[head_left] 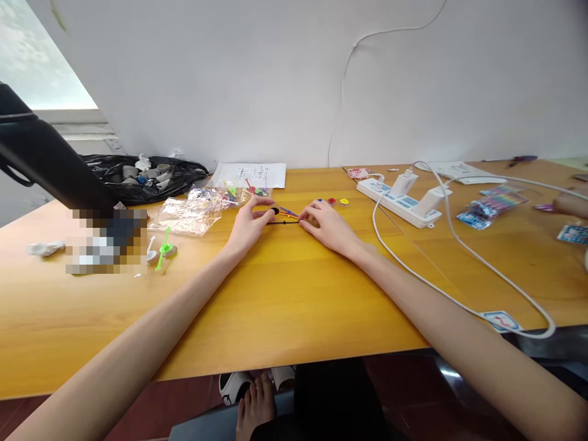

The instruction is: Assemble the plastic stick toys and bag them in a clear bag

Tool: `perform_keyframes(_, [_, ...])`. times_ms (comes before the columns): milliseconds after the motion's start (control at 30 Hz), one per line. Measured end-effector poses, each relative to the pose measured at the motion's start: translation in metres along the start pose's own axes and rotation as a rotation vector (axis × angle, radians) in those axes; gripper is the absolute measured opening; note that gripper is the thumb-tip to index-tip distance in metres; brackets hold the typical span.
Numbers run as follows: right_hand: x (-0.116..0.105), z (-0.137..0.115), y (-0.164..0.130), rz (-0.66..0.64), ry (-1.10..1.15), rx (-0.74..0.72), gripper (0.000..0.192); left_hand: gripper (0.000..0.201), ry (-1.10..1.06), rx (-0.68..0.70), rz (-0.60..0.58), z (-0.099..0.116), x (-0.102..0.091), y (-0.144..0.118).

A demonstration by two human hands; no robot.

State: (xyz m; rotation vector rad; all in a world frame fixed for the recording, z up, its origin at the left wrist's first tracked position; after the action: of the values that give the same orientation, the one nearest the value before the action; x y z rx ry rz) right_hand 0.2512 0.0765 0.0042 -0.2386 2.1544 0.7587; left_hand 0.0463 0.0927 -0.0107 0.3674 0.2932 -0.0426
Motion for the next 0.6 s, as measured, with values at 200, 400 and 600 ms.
perform_keyframes(200, [-0.0015,0.0016,0.0008,0.000,-0.026,0.018,0.010,0.026,-0.009,-0.003,0.021,0.0007,-0.0011,-0.0001])
perform_keyframes(400, [-0.0004,0.0048,0.0024,-0.012,-0.022,0.020,0.010,0.025,-0.010,0.005,0.020,0.0012,-0.0010,0.0001])
perform_keyframes(600, [-0.0015,0.0053,0.0026,-0.017,-0.030,0.042,0.009,0.025,-0.014,0.009,0.025,-0.0004,-0.0004,0.0006])
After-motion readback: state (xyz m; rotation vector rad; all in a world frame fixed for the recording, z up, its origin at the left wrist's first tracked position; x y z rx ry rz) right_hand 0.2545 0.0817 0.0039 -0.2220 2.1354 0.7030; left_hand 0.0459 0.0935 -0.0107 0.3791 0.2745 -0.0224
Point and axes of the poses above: each hand's wrist, its own y-axis towards the middle knuckle, its own x-axis out of the palm, z = x × y, the point moved 5 cm from there along y, towards the middle knuckle, and after that the axes turned 10 degrees about y, right-handed, at the moved point
